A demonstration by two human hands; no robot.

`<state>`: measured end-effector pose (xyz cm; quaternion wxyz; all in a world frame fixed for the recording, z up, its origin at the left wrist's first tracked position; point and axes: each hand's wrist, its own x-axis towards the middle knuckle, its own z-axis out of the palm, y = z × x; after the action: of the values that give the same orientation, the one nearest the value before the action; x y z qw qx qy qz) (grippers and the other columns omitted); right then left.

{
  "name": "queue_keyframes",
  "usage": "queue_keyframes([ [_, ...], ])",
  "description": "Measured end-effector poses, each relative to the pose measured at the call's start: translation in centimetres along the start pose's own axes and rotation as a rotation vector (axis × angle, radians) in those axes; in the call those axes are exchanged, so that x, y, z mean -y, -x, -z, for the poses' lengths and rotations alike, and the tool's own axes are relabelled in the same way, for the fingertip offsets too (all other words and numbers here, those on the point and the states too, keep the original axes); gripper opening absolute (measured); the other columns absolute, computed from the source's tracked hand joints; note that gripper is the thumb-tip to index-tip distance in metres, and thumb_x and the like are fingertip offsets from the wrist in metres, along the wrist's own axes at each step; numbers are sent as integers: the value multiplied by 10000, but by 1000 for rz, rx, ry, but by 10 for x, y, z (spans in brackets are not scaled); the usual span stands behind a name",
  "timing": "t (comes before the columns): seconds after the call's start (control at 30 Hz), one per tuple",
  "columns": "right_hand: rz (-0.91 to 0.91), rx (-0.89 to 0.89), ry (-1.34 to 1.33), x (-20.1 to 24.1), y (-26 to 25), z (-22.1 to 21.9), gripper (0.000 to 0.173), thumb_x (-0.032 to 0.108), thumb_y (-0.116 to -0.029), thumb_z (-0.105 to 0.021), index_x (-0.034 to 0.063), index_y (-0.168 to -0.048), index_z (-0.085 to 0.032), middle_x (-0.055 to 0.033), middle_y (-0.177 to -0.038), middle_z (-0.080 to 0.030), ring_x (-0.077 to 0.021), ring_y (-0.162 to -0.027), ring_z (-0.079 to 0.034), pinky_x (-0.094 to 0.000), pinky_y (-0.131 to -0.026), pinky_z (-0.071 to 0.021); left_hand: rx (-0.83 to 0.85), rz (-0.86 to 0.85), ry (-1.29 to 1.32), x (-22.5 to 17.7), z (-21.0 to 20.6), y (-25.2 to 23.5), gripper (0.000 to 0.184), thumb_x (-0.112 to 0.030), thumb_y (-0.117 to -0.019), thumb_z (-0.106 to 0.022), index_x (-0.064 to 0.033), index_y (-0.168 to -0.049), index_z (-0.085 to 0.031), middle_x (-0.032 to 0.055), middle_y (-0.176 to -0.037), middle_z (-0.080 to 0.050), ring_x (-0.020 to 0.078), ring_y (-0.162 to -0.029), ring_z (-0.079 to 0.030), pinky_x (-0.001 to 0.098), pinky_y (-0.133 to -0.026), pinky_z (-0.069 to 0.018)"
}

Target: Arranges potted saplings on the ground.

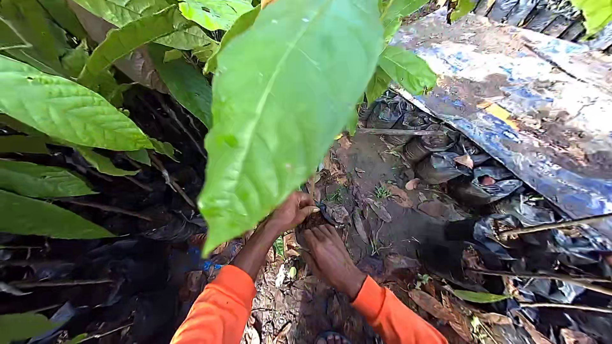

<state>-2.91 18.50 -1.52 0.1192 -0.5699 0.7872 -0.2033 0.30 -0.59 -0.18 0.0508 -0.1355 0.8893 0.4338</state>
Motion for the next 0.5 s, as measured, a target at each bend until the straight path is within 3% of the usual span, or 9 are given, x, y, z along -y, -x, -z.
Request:
queue_keyframes([
  [0.1,20,-113,-88,10,-2,-12,319,229,-936,-682,29,-1185,-693,-179,-1228,-706,-366,-1136,-680,-556,-1004,-510,35,23,-5,-14,8,3,269,-274,-1010,-644,-28,-1064,-737,94,-945,-727,174,-889,-669,410,-886,-518],
  [0.17,12,-143,-142,19,-5,-17,307,221,-928,-679,39,-1175,-698,-196,-1240,-694,-385,-1111,-674,-555,-927,-532,74,61,1,-27,12,9,279,-252,-1027,-626,-9,-1125,-721,103,-1015,-713,134,-927,-625,339,-919,-478],
  [0.2,-17,-129,-175,24,-7,-19,309,228,-931,-670,40,-1174,-699,-220,-1244,-681,-408,-1113,-661,-567,-911,-531,68,47,-17,-23,11,11,288,-266,-1025,-626,-20,-1137,-725,109,-1042,-721,152,-967,-641,359,-948,-477],
  [0.27,-123,-34,-263,37,-12,-18,377,237,-946,-656,29,-1258,-682,-280,-1345,-609,-458,-1217,-596,-612,-988,-478,-22,-49,-63,7,4,15,282,-281,-999,-658,-33,-1093,-755,138,-1025,-748,254,-987,-693,473,-955,-501],
  [0.33,-186,-31,-316,44,-13,-14,431,245,-945,-678,37,-1323,-664,-287,-1388,-584,-463,-1263,-569,-619,-1034,-452,-54,-99,-106,16,3,12,244,-249,-979,-684,-44,-1079,-770,141,-1009,-751,286,-966,-712,520,-933,-537],
  [0.4,-132,-138,-279,40,-9,-18,378,243,-918,-723,65,-1252,-710,-238,-1307,-647,-427,-1209,-605,-608,-1008,-473,-67,-78,-139,1,3,8,204,-216,-970,-706,-42,-1051,-774,154,-1008,-753,314,-974,-718,561,-933,-541],
  [0.5,-89,-417,-186,32,4,-27,373,241,-847,-781,124,-1198,-740,-180,-1341,-649,-394,-1224,-611,-587,-1009,-483,-132,-95,-123,3,4,8,158,-154,-945,-727,-13,-999,-772,178,-950,-749,343,-909,-716,611,-881,-532],
])
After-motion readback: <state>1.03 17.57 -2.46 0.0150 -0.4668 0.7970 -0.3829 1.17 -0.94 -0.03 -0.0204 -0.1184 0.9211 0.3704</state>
